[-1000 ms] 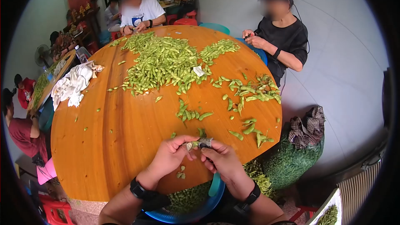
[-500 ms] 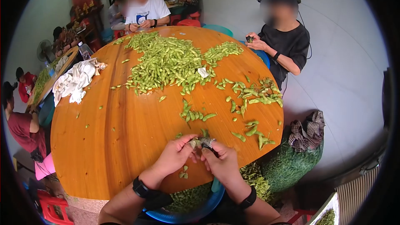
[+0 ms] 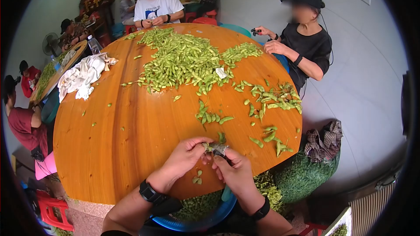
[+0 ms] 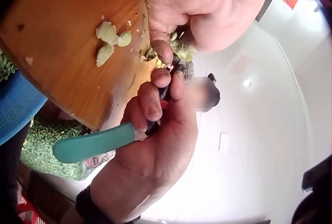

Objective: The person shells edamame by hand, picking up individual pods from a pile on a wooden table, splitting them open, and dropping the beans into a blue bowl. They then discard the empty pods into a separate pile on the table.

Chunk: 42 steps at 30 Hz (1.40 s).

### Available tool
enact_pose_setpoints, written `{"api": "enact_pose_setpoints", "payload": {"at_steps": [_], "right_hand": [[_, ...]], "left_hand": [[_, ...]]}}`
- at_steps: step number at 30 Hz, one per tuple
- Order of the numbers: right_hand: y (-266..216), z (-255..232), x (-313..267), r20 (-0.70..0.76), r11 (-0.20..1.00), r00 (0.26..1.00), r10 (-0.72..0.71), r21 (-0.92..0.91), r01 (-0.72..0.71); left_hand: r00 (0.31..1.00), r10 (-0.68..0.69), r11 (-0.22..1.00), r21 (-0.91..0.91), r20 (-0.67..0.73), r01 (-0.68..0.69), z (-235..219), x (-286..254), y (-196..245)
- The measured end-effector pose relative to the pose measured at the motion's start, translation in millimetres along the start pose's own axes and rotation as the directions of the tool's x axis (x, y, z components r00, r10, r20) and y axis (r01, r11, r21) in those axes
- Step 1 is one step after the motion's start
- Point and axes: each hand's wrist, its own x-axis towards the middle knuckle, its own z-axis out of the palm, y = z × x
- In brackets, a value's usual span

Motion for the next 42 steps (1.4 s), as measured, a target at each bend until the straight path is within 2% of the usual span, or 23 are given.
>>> {"api": "enact_pose_setpoints", "payload": {"at_steps": [4, 10, 11, 13, 15, 16, 17, 19, 20, 21, 22, 25, 27, 30, 31, 32, 33, 34, 35, 37, 39, 41, 42], "right_hand": [[2, 2, -3, -0.007, 0.999, 1.0, -0.003, -0.035, 0.003], [-4, -6, 1, -0.042, 0.996, 0.999, 0.011, 0.091, -0.007], [-8, -11, 0, -0.07, 0.992, 0.997, 0.026, 0.127, -0.017], [-17, -25, 0, -0.133, 0.995, 0.991, -0.031, 0.085, 0.042], [-19, -49, 3, -0.17, 0.999, 0.984, -0.043, -0.012, 0.041], [-17, -62, 6, -0.182, 0.992, 0.981, -0.071, -0.117, 0.05], [-13, -76, 9, -0.19, 0.974, 0.977, -0.095, -0.223, 0.052], [-4, -98, 10, -0.195, 0.937, 0.964, -0.181, -0.331, 0.109], [0, -107, 10, -0.193, 0.912, 0.961, -0.196, -0.397, 0.106], [1, -111, 10, -0.191, 0.881, 0.959, -0.211, -0.461, 0.103], [-4, -106, 5, -0.226, 0.921, 0.96, -0.165, -0.384, 0.068], [8, -109, 11, -0.205, 0.888, 0.937, -0.281, -0.426, 0.173], [6, -111, 13, -0.222, 0.893, 0.939, -0.264, -0.425, 0.151], [10, -113, 8, -0.185, 0.886, 0.95, -0.25, -0.44, 0.148], [10, -110, 6, -0.134, 0.834, 0.925, -0.356, -0.491, 0.25], [9, -106, 7, -0.077, 0.768, 0.886, -0.457, -0.536, 0.35], [15, -99, 15, 0.021, 0.606, 0.742, -0.67, -0.563, 0.562], [4, -83, 11, 0.035, 0.656, 0.803, -0.595, -0.556, 0.511], [-8, -66, 8, 0.046, 0.705, 0.858, -0.512, -0.548, 0.45], [-9, -42, 18, 0.112, 0.687, 0.89, -0.441, -0.595, 0.416], [-5, -29, 28, 0.18, 0.66, 0.911, -0.372, -0.639, 0.395], [4, -21, 35, 0.256, 0.793, 0.94, -0.224, -0.513, 0.328], [5, -20, 35, 0.258, 0.799, 0.927, -0.272, -0.476, 0.367]], "left_hand": [[0.997, -0.068, 0.995, 0.067, -0.041, 0.071, 0, 0, 2], [0.998, -0.035, 0.999, 0.016, -0.054, 0.036, -2, -1, 8], [0.998, 0.035, 0.997, 0.077, -0.058, -0.03, -6, 0, 12], [0.993, 0.103, 0.985, 0.144, -0.065, -0.093, -17, -1, 18], [0.959, 0.175, 0.973, 0.187, -0.221, -0.135, -29, -3, 24], [0.941, 0.201, 0.942, 0.316, -0.271, -0.11, -32, -4, 28], [0.941, 0.197, 0.943, 0.316, -0.276, -0.105, -36, -8, 28], [0.903, 0.381, 0.723, 0.673, -0.199, -0.157, -42, -10, 29], [0.898, 0.391, 0.718, 0.677, -0.202, -0.161, -39, -11, 32], [0.911, 0.391, 0.592, 0.794, -0.131, -0.139, -34, -13, 33], [0.925, 0.375, 0.445, 0.887, -0.062, -0.121, -29, -16, 34], [0.936, 0.352, 0.403, 0.902, 0.005, -0.157, -24, -5, 18], [0.928, 0.373, 0.393, 0.903, 0.016, -0.173, -22, -1, 16], [0.936, 0.351, 0.428, 0.888, 0.008, -0.168, -17, -5, 15], [0.944, 0.331, 0.454, 0.876, 0.005, -0.164, -16, -4, 20], [0.939, 0.343, 0.449, 0.877, 0.005, -0.169, -13, -2, 23], [0.965, 0.261, 0.554, 0.823, -0.031, -0.124, -10, -2, 25], [0.985, 0.163, 0.651, 0.756, -0.057, -0.064, -7, -4, 22], [0.987, 0.152, 0.651, 0.756, -0.054, -0.059, -5, -4, 19], [0.98, 0.196, 0.752, 0.636, 0.038, -0.175, -3, -4, 13], [0.975, 0.216, 0.755, 0.626, 0.048, -0.198, 2, -7, 14], [0.972, 0.232, 0.766, 0.608, 0.043, -0.21, 1, -13, 14], [0.984, 0.174, 0.789, 0.593, 0.036, -0.161, -1, -16, 17]]}}
